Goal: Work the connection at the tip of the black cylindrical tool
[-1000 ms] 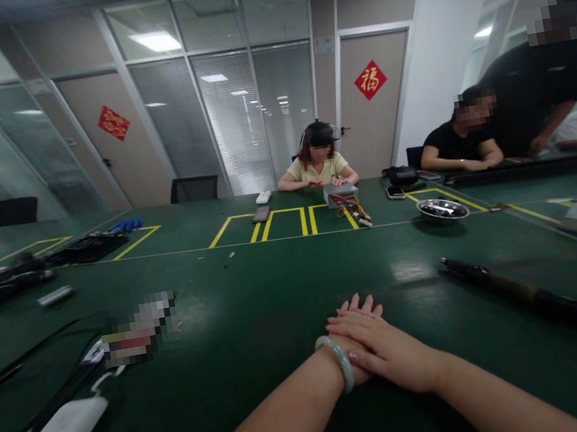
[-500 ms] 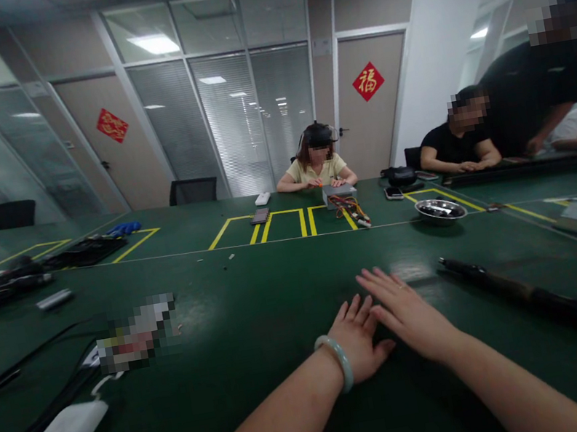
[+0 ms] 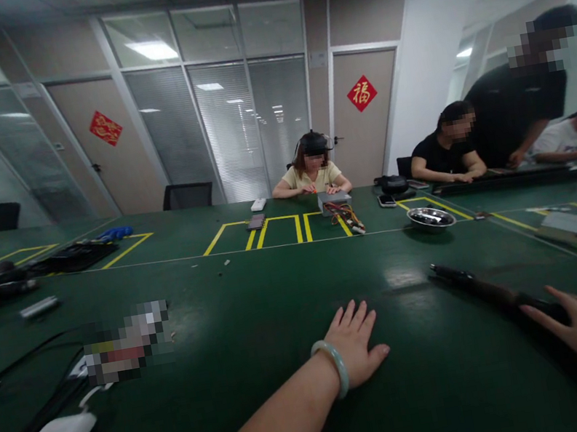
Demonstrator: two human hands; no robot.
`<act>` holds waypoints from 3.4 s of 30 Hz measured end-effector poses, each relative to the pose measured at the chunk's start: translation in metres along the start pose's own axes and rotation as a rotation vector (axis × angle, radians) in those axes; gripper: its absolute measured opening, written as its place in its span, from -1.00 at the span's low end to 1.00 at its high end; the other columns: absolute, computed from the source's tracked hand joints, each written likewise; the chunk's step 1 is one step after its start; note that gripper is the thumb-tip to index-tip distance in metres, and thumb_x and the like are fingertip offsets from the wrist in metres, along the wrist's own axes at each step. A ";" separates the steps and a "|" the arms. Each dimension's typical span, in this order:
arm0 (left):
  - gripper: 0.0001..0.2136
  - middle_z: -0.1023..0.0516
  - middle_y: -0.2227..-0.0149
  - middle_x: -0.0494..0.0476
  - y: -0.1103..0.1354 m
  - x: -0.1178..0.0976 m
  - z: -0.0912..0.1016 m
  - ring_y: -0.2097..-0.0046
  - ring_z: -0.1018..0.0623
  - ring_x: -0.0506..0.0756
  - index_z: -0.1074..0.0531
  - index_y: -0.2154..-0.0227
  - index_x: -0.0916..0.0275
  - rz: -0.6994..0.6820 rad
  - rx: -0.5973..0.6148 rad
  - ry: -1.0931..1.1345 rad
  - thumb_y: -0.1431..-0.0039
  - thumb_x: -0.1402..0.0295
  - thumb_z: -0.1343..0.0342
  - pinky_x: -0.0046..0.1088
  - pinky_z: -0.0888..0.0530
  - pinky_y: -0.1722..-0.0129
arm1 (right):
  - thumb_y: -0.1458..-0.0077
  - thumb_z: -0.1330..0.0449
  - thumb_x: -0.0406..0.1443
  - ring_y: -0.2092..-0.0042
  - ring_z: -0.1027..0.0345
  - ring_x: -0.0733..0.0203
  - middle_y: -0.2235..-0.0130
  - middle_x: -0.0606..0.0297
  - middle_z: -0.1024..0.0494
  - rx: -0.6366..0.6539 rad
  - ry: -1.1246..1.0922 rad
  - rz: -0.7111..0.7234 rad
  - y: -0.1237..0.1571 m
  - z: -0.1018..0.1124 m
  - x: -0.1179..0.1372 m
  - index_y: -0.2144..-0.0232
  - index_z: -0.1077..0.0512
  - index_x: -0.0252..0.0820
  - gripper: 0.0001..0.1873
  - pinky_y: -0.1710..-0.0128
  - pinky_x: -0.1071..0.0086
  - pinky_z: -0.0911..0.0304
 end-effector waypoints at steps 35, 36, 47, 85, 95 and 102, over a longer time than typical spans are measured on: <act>-0.42 0.05 -0.33 0.12 0.013 -0.013 0.052 -0.28 -0.08 0.16 0.20 -0.30 0.15 0.122 -0.394 -0.135 -0.31 0.00 0.41 -0.26 -0.11 -0.21 | -0.11 -0.03 -0.26 -0.12 -0.13 0.01 -0.14 0.12 -0.29 0.277 -0.293 0.854 0.159 -0.047 0.367 -0.14 -0.23 -0.04 -0.49 -0.09 0.05 0.07; -0.41 0.05 -0.33 0.13 0.013 -0.012 0.052 -0.27 -0.12 0.16 0.20 -0.30 0.15 0.134 -0.383 -0.133 -0.30 -0.01 0.41 -0.27 -0.15 -0.18 | -0.11 -0.03 -0.25 -0.13 -0.11 0.01 -0.15 0.12 -0.28 0.295 -0.295 0.859 0.160 -0.049 0.368 -0.15 -0.23 -0.04 -0.48 -0.11 0.05 0.08; -0.37 -0.20 -0.23 0.20 0.008 -0.003 0.045 -0.09 -0.35 0.21 0.03 -0.26 0.16 0.152 -0.329 -0.161 -0.26 -0.09 0.38 -0.23 -0.29 -0.02 | 0.00 -0.14 -0.13 -0.13 -0.16 -0.17 -0.16 0.02 -0.22 0.305 -0.005 0.722 0.143 -0.032 0.314 -0.21 -0.10 -0.13 -0.28 -0.04 -0.01 -0.12; -0.72 -0.37 -0.06 0.07 -0.011 -0.012 0.036 0.02 -0.41 0.10 -0.30 -0.05 0.06 -0.010 -0.339 -0.192 -0.30 0.31 0.07 -0.29 -0.35 0.03 | -0.03 -0.20 -0.28 0.16 -0.38 0.16 0.20 0.31 -0.52 0.477 -0.084 0.656 0.114 -0.018 0.282 0.24 -0.47 -0.07 -0.81 0.11 0.28 -0.14; -0.76 -0.41 -0.01 0.02 -0.003 -0.016 0.045 0.04 -0.41 0.08 -0.35 0.01 0.06 -0.131 -0.224 -0.090 -0.28 0.32 0.03 -0.31 -0.34 0.01 | -0.12 -0.13 -0.24 0.25 -0.38 0.20 0.28 0.35 -0.53 0.418 -0.110 0.668 0.115 0.000 0.286 0.34 -0.49 -0.05 -0.87 0.25 0.35 -0.14; -0.75 -0.43 0.04 -0.02 0.005 -0.011 0.058 0.03 -0.43 0.05 -0.38 0.03 0.01 -0.148 -0.011 0.058 -0.25 0.35 -0.01 -0.40 -0.34 0.00 | -0.16 -0.09 -0.26 0.18 -0.36 0.21 0.21 0.33 -0.51 0.159 -0.323 0.691 0.135 0.030 0.299 0.28 -0.46 -0.08 -0.85 0.19 0.36 -0.19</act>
Point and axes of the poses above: each hand's wrist, its own y-axis away from the middle knuckle, its own z-axis out of the back of the hand, x = y × z, the point moved 6 cm from there along -y, towards the middle knuckle
